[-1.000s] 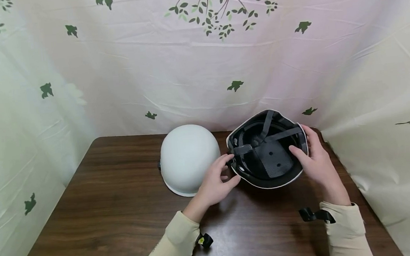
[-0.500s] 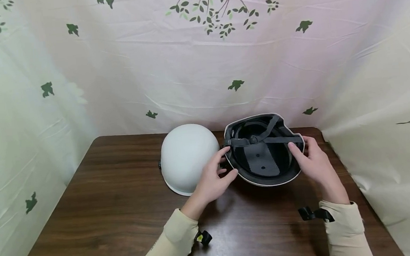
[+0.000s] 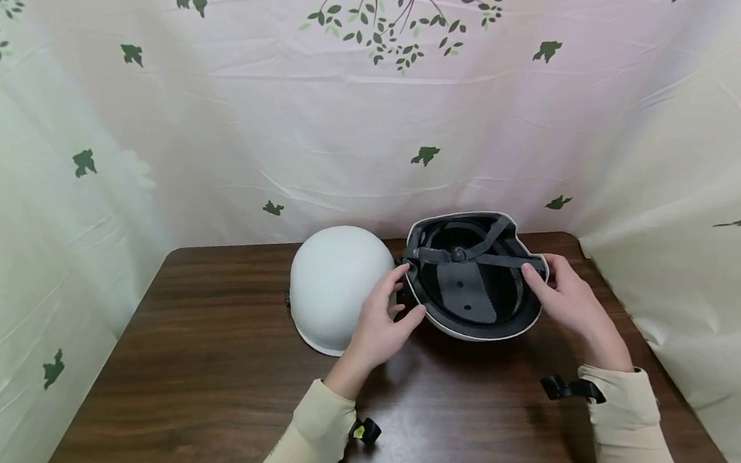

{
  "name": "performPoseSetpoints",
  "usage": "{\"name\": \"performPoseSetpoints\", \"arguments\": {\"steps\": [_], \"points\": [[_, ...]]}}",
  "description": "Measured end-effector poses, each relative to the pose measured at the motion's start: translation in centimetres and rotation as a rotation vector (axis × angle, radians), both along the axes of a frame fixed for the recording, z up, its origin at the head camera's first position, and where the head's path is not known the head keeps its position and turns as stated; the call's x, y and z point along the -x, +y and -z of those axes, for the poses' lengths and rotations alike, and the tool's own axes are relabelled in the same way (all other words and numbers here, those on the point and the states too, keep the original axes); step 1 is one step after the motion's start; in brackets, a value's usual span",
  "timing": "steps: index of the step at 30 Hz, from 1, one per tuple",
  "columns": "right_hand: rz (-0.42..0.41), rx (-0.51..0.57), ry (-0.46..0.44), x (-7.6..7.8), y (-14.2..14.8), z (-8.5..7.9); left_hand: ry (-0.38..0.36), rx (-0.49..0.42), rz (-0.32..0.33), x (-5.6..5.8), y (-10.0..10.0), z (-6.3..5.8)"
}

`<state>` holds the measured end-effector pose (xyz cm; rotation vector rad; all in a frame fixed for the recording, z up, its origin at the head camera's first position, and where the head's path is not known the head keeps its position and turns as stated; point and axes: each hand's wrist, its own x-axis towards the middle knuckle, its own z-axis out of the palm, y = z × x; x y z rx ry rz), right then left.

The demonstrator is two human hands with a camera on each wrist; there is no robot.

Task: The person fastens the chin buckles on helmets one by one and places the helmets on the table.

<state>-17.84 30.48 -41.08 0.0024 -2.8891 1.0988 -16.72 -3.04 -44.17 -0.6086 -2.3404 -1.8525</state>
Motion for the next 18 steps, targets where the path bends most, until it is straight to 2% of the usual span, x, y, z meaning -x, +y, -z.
{"name": "performPoseSetpoints", "arguments": {"steps": [9, 18], "points": [[0.002, -0.021, 0.040, -0.14, -0.43, -0.17, -0.008, -0.028, 0.001, 0.07, -0.16, 0.08], [-0.013, -0.030, -0.022, 0.07, -0.92, -0.79, 0.007, -0.062, -0.001, 0.57, -0.37, -0.15]]}}
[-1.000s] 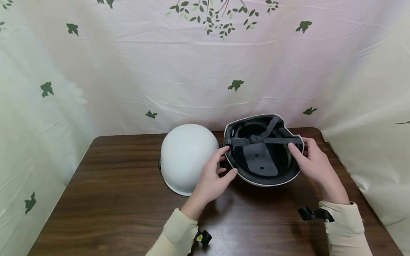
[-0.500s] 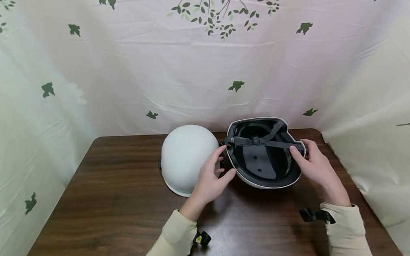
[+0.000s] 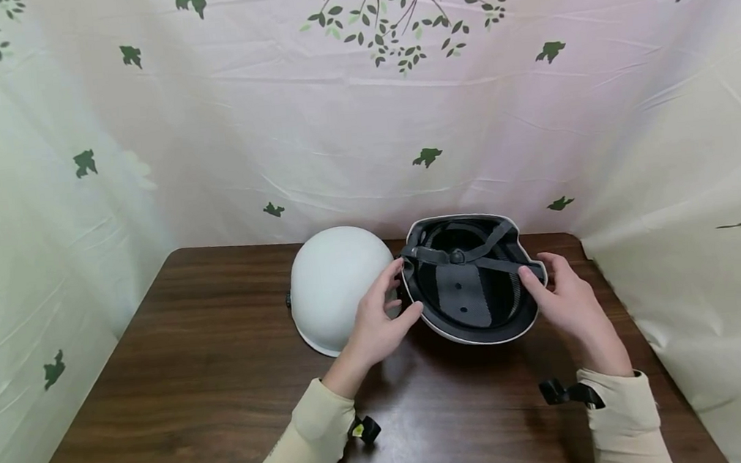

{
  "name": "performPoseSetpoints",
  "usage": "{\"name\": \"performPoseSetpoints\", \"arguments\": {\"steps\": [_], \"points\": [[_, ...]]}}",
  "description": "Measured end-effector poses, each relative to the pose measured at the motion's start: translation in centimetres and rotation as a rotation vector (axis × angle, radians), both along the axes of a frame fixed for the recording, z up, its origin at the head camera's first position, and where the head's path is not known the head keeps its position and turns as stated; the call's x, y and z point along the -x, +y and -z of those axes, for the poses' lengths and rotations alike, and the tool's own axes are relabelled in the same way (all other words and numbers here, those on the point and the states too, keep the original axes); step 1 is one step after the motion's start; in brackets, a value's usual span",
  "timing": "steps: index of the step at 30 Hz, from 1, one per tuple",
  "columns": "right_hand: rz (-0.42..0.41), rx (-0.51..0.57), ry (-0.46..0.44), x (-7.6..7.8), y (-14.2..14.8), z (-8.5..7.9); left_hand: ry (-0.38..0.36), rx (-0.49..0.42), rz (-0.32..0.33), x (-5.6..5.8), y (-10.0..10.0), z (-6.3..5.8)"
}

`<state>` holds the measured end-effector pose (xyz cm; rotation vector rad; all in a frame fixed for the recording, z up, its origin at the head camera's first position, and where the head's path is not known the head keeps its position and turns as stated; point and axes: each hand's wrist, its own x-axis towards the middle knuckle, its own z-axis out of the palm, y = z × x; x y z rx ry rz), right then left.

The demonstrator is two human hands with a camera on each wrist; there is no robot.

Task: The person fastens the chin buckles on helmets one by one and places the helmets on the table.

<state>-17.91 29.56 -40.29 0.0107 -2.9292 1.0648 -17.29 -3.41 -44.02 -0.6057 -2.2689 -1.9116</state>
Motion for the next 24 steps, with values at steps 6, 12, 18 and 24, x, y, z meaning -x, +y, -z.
{"name": "performPoseSetpoints", "arguments": {"steps": [6, 12, 18, 24], "points": [[0.019, -0.037, 0.051, 0.0, -0.1, -0.7, -0.004, 0.018, 0.001, -0.1, -0.2, -0.1], [0.079, -0.046, 0.251, -0.7, -1.3, -1.7, -0.016, 0.022, 0.001, -0.3, -0.3, -0.1], [0.070, 0.053, 0.405, -1.2, -3.8, -2.9, -0.034, 0.037, 0.008, -0.6, -0.4, -0.4], [-0.083, 0.136, 0.372, -0.2, -5.9, -3.1, -0.075, 0.068, -0.006, -0.2, 0.0, -0.8]]}}
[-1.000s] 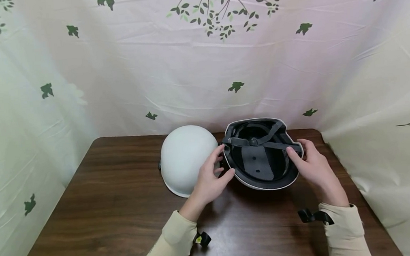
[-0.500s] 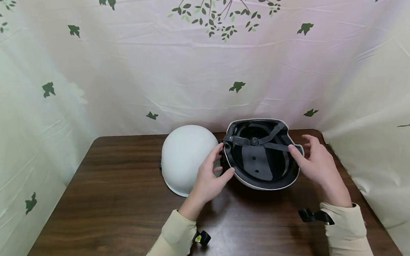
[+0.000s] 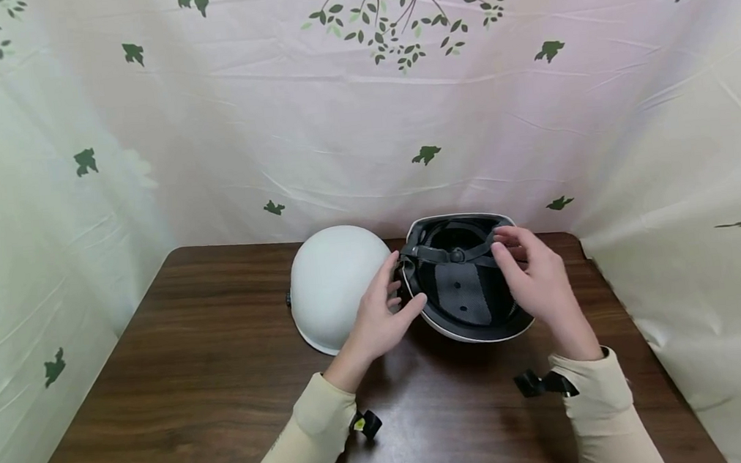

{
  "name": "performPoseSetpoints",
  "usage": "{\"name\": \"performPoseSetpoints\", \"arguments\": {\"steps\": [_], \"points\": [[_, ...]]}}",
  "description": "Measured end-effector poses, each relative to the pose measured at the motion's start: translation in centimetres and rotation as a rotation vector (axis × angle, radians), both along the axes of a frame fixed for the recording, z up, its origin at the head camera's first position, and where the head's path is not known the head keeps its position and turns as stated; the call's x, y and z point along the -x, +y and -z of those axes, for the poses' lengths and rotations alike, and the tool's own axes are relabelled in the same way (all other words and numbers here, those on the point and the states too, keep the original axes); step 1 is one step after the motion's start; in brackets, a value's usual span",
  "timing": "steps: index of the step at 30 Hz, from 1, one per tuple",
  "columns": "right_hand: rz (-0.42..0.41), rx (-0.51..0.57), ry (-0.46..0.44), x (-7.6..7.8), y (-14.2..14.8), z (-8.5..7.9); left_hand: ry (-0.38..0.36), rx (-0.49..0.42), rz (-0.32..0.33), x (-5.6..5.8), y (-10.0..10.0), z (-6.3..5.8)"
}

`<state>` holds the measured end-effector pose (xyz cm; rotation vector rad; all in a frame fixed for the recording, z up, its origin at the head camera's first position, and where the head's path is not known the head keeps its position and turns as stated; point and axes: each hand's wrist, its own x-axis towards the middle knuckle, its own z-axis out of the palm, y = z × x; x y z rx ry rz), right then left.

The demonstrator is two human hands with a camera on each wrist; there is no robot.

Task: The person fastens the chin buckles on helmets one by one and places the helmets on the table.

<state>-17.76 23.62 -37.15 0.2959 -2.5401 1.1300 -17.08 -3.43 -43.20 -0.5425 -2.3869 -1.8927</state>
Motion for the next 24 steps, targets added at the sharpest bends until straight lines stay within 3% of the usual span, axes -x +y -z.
{"name": "performPoseSetpoints", "arguments": {"steps": [8, 16, 24], "points": [[-0.174, -0.060, -0.128, 2.7, -2.7, 0.7, -0.035, 0.029, -0.036, 1.2, 1.3, -0.4], [-0.236, -0.051, -0.262, 4.2, -5.1, 0.5, -0.039, 0.026, -0.049, 2.2, 2.3, -0.5], [-0.339, 0.077, -0.390, 4.9, -6.5, 0.7, -0.071, 0.043, -0.068, 2.6, 2.8, -0.5]]}}
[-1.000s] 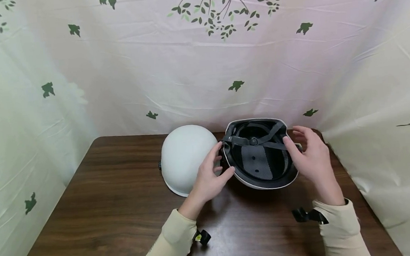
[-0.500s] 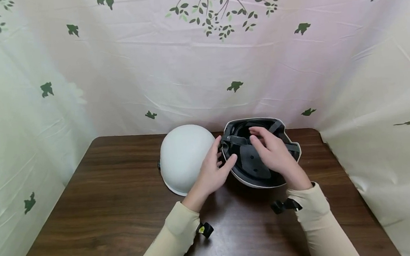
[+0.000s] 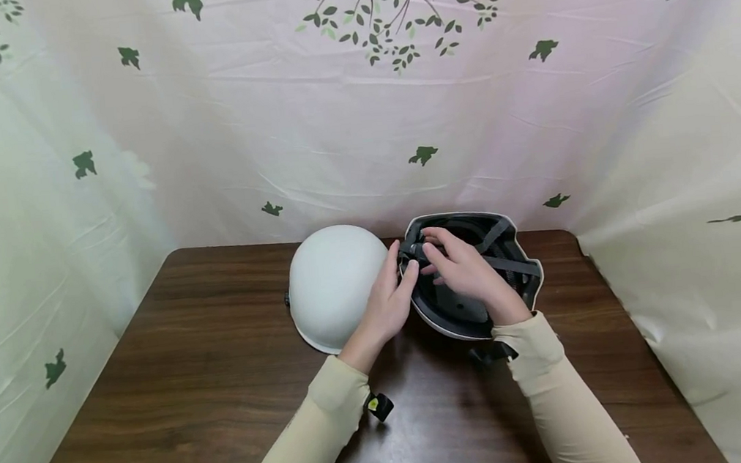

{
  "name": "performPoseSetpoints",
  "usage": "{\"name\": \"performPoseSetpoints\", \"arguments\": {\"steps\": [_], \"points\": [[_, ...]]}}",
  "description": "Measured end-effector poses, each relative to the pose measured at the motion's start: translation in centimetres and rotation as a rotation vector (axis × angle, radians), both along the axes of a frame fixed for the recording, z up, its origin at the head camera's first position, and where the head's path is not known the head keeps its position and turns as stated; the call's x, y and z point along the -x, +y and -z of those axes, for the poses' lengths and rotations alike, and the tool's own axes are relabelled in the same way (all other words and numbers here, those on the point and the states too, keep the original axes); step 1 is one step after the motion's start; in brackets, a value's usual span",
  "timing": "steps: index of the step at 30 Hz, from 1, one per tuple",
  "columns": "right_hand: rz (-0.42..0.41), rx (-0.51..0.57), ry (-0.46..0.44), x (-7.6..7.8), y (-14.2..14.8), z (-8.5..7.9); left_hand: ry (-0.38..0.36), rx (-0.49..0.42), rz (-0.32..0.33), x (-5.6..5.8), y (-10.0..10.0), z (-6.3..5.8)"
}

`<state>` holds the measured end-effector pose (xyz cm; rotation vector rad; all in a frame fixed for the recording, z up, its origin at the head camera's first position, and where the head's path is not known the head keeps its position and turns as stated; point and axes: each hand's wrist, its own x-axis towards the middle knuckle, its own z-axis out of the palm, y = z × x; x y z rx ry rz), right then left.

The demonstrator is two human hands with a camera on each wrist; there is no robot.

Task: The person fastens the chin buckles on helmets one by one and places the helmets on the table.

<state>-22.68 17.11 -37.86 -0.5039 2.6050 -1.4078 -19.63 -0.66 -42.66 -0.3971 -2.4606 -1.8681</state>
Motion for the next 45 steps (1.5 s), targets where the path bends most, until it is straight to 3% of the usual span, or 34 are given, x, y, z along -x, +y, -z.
{"name": "performPoseSetpoints", "arguments": {"steps": [8, 17, 32, 45], "points": [[0.004, 0.007, -0.007, 0.07, -0.56, 0.61, 0.018, -0.005, -0.019, 0.45, 0.53, 0.51], [0.047, 0.063, 0.008, -0.22, -0.45, 0.22, 0.032, -0.117, -0.061, 0.36, 0.69, 0.67], [0.134, 0.084, 0.100, -0.23, 0.04, 0.17, 0.123, -0.165, -0.144, 0.41, 1.03, 0.39], [0.142, -0.031, 0.034, -0.26, 0.05, 0.37, 0.160, -0.209, -0.159, 0.48, 0.69, 0.25]]}}
